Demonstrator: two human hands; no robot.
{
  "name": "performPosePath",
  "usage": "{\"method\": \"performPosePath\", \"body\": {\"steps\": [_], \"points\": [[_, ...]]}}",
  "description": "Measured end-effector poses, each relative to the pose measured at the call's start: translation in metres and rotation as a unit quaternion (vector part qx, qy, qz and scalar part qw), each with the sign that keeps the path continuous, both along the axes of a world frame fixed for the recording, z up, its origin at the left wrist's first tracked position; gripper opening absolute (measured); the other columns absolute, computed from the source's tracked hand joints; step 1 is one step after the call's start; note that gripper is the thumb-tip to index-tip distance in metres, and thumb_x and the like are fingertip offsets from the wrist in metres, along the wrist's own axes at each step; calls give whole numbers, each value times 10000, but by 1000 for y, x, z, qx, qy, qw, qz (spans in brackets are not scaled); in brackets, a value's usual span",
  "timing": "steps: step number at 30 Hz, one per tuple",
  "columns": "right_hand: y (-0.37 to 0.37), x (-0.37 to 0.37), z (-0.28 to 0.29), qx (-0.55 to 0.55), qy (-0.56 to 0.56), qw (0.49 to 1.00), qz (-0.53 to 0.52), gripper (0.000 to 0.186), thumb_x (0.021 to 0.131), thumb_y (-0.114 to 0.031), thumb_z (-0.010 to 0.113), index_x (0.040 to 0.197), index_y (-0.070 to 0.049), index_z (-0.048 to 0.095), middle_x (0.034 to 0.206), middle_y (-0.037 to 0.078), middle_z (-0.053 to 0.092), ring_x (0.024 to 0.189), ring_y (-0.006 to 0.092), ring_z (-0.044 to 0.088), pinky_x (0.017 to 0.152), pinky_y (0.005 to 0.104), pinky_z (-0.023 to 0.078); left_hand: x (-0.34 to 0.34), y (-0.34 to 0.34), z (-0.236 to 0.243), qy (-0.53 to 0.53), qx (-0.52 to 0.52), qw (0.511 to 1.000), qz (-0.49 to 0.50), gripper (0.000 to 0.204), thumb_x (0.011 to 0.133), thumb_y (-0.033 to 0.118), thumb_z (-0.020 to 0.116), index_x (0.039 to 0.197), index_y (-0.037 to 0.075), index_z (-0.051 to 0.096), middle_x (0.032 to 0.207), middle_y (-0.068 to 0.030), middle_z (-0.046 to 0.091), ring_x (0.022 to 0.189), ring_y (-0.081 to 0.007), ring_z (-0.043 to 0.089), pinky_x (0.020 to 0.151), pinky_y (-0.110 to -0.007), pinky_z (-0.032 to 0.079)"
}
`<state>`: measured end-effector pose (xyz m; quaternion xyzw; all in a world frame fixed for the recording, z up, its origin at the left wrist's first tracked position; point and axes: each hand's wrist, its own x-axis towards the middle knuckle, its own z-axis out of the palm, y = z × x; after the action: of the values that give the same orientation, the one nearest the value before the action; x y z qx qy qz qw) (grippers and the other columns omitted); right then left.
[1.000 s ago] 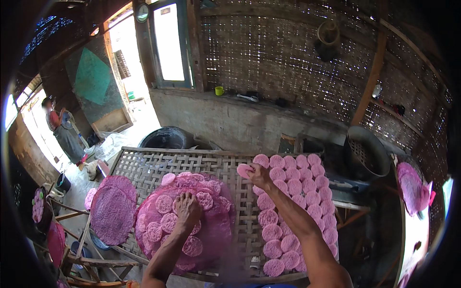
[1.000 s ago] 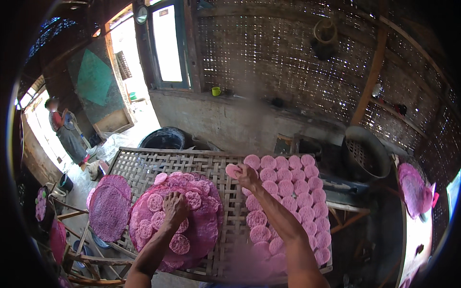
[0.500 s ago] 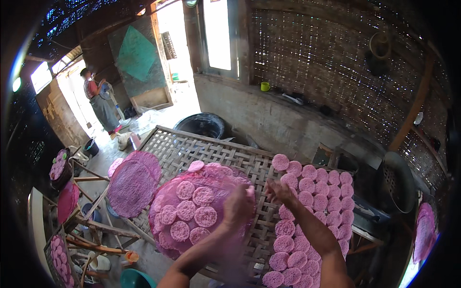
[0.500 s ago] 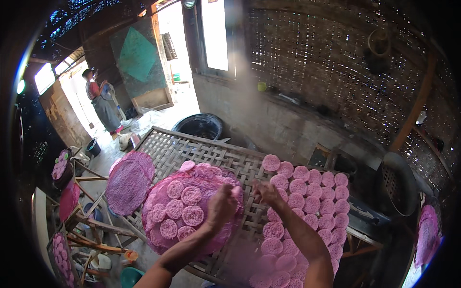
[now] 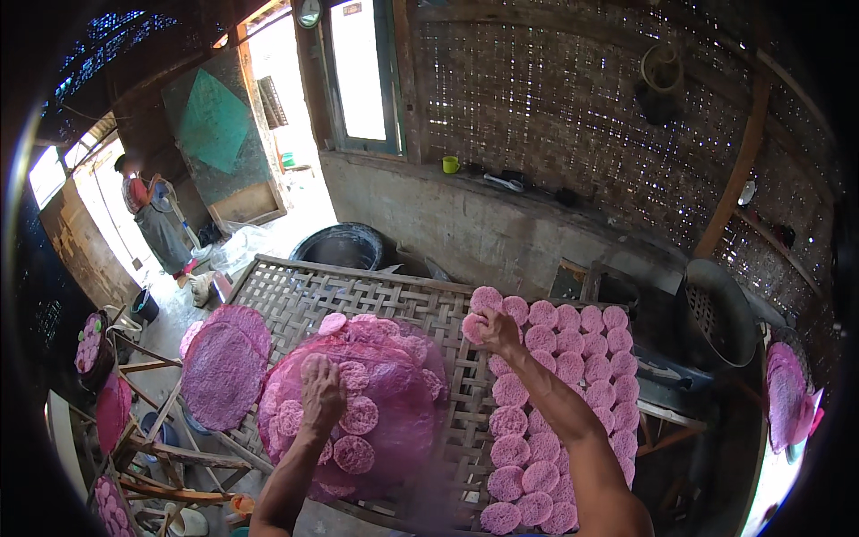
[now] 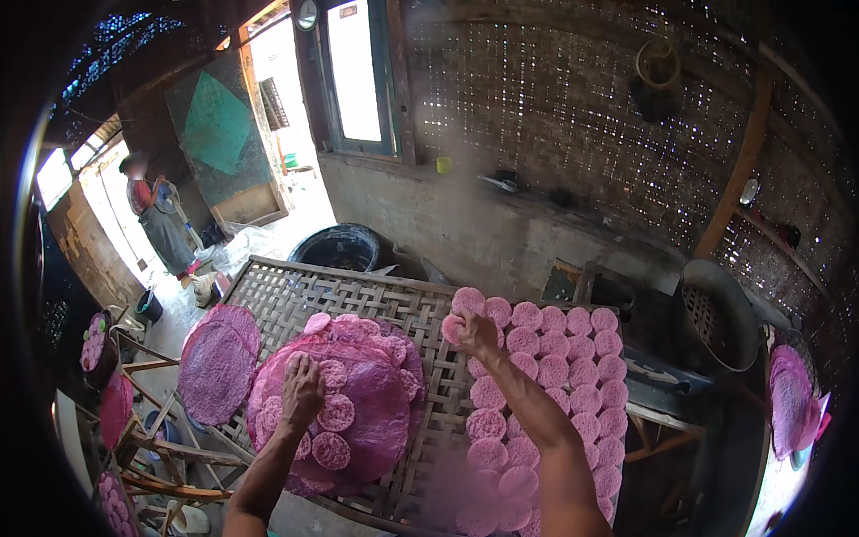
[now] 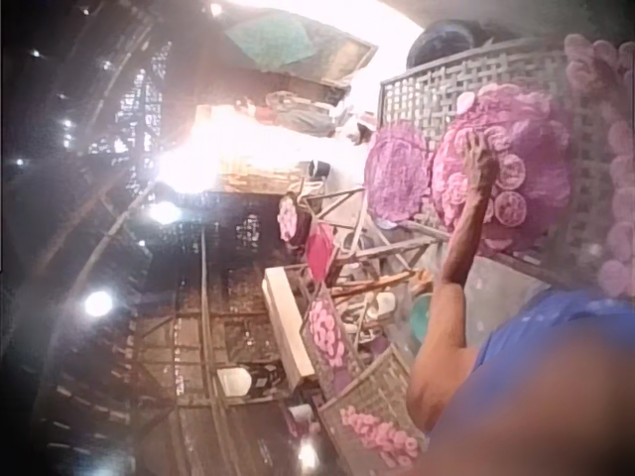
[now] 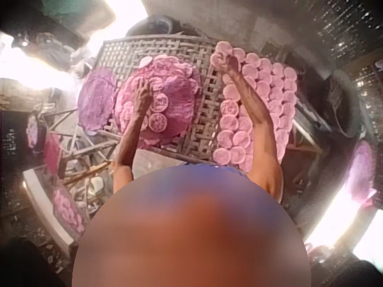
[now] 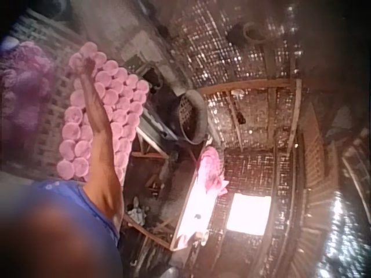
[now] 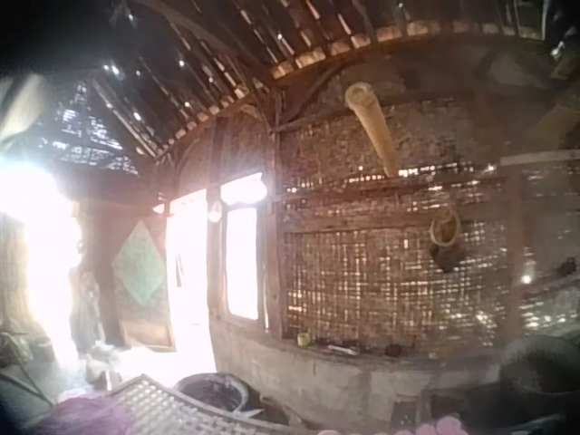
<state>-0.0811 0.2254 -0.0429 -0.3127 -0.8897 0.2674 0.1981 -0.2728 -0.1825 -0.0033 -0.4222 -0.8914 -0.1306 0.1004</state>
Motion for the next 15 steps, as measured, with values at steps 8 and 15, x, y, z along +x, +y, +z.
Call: {"method": "performPosePath", "body": {"steps": [8, 15], "points": [[-36, 17, 8, 231, 111, 966, -38, 339, 860, -254, 825, 1147, -95, 739, 1147, 121, 692, 1093, 367, 666, 967, 477, 531, 6, 14, 21, -15, 135, 988, -71, 302, 915, 102, 699, 1204, 37, 640, 986, -183, 699, 1030, -385, 672, 949, -501, 482], [-144, 40, 41, 11, 115, 989, 96, 292, 923, -296, 798, 1123, -85, 765, 1086, 117, 742, 1046, 322, 706, 932, 450, 559, -1, 27, 36, -130, 126, 979, -90, 380, 939, 99, 709, 1298, 35, 605, 891, -163, 694, 824, -366, 698, 779, -480, 547]]}}
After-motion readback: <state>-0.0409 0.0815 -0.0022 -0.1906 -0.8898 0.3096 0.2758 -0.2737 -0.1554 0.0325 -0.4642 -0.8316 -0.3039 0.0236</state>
